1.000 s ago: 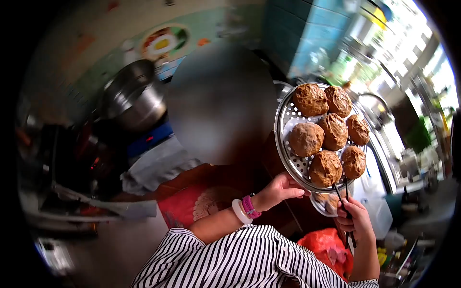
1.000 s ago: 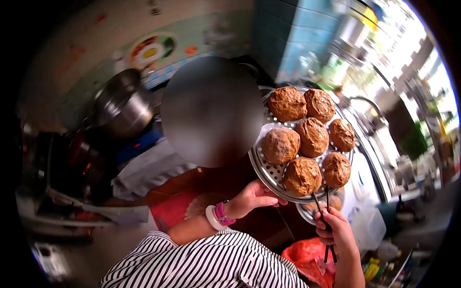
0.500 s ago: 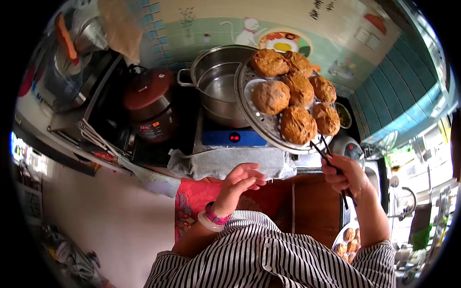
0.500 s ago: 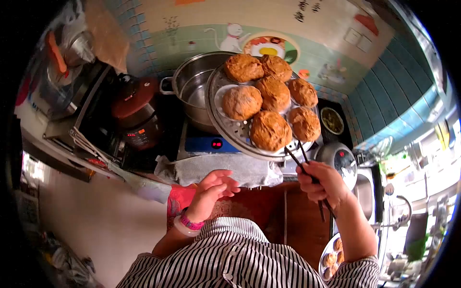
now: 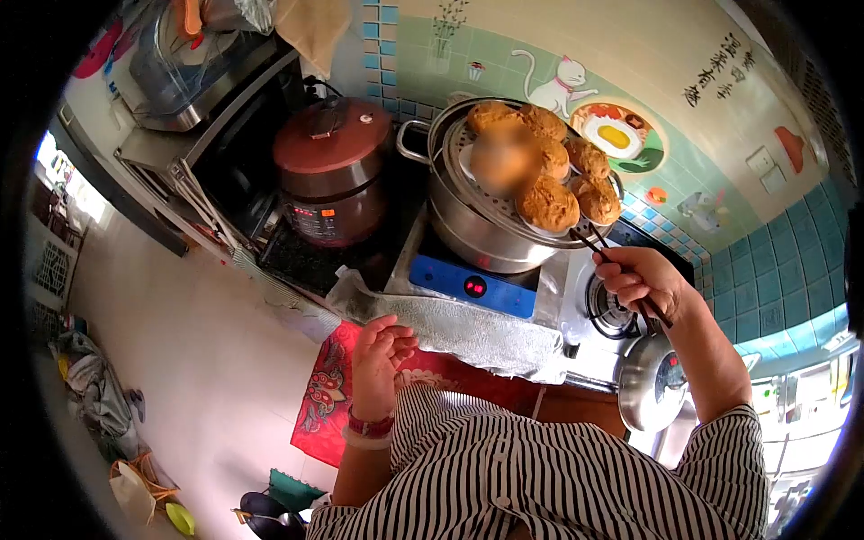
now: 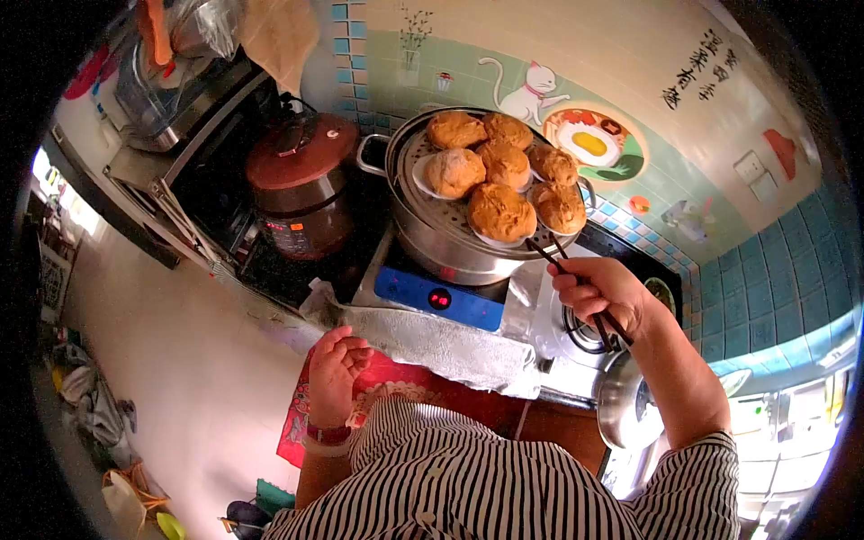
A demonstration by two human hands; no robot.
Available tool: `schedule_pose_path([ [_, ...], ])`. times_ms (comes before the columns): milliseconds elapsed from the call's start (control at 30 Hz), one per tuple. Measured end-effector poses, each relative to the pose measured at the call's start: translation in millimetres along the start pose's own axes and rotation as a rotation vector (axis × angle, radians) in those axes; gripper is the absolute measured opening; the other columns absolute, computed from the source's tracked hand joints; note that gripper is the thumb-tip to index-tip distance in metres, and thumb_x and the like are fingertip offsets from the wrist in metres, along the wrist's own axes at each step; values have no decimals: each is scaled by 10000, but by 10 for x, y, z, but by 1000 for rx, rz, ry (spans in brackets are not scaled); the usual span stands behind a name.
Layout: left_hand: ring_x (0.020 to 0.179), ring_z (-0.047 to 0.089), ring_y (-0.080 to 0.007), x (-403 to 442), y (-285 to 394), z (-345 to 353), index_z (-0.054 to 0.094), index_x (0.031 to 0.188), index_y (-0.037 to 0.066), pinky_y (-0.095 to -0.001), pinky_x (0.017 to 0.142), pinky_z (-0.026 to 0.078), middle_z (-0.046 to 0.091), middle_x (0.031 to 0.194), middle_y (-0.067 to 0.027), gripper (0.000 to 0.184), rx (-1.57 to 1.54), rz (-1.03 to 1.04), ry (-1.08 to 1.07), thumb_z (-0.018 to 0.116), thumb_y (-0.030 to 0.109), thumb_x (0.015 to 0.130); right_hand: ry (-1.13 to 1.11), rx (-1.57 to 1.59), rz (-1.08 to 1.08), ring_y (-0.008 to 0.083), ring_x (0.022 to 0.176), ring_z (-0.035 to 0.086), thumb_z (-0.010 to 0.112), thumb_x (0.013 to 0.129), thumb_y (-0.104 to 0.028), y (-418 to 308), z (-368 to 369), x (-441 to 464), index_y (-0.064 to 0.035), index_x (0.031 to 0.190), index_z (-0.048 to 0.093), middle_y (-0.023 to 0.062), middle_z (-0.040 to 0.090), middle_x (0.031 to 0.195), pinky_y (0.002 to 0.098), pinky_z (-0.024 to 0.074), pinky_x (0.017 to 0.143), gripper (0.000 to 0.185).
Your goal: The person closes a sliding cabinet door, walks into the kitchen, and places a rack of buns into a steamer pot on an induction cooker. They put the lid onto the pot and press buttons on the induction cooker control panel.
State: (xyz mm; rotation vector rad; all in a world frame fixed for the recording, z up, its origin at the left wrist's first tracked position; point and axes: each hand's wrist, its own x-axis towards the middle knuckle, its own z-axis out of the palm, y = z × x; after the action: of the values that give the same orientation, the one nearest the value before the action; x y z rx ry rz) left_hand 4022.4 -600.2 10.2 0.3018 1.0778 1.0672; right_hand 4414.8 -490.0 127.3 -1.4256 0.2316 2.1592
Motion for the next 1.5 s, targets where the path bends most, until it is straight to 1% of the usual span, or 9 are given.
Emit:
schedule_pose_path([
  [300,936,619,-169,531,273,-195,532,1237,46,-297,849,475,639,1071,-90,288,42,33,8,464,185,994,89,-110,48,22,458,289,441,1002,-144,-100,122,91,-1,984,517,2,422,701,152,213,311,163],
  [433,934,621,-166,804,489,-220,539,1229,46,-294,844,470,641,1065,-89,283,74,83,-53,470,188,995,150,-200,28,15,444,277,432,1008,-158,-145,247,96,-2,958,530,5,441,708,150,216,312,191],
  [667,938,622,-169,1151,644,-276,547,1221,42,-299,845,473,643,1066,-89,284,64,57,-85,483,189,987,155,-158,49,5,447,294,422,1014,-166,-128,339,144,-8,963,528,-9,444,703,142,227,315,197],
  [1033,933,630,-182,1277,654,-376,558,1219,47,-308,847,479,647,1070,-96,285,72,41,-102,500,190,980,60,-127,80,-1,459,312,439,1014,-165,-3,319,250,1,991,541,5,478,726,125,240,317,196],
  [1167,940,624,-190,1285,690,-397,540,1236,45,-316,846,473,641,1069,-95,308,85,50,-95,502,212,980,96,-137,79,-2,456,316,441,1017,-169,43,319,268,2,995,541,8,485,728,128,239,312,199],
  [1267,941,625,-188,1305,689,-422,536,1239,44,-313,845,472,641,1067,-95,311,86,54,-95,508,211,979,68,-129,75,-3,450,315,442,1020,-178,63,356,254,-4,987,544,-1,483,713,131,236,309,204],
  [1333,937,631,-179,1320,690,-415,546,1232,43,-302,845,476,649,1067,-98,298,77,57,-101,513,195,978,101,-226,60,-12,463,311,442,1032,-227,89,421,244,-30,991,540,-42,459,697,131,237,324,224],
  [1433,900,624,-169,1303,725,-360,541,1236,39,-291,824,472,659,1039,-94,294,99,70,-89,519,173,976,145,-247,70,-15,464,308,434,1038,-243,110,453,249,-36,986,541,-47,454,693,129,239,329,239],
  [1500,855,609,-150,1229,758,-254,588,1174,38,-295,774,471,663,962,-78,243,292,253,-106,545,138,956,147,-244,65,-15,462,307,429,1040,-247,124,478,244,-38,980,541,-47,454,690,129,242,331,245],
])
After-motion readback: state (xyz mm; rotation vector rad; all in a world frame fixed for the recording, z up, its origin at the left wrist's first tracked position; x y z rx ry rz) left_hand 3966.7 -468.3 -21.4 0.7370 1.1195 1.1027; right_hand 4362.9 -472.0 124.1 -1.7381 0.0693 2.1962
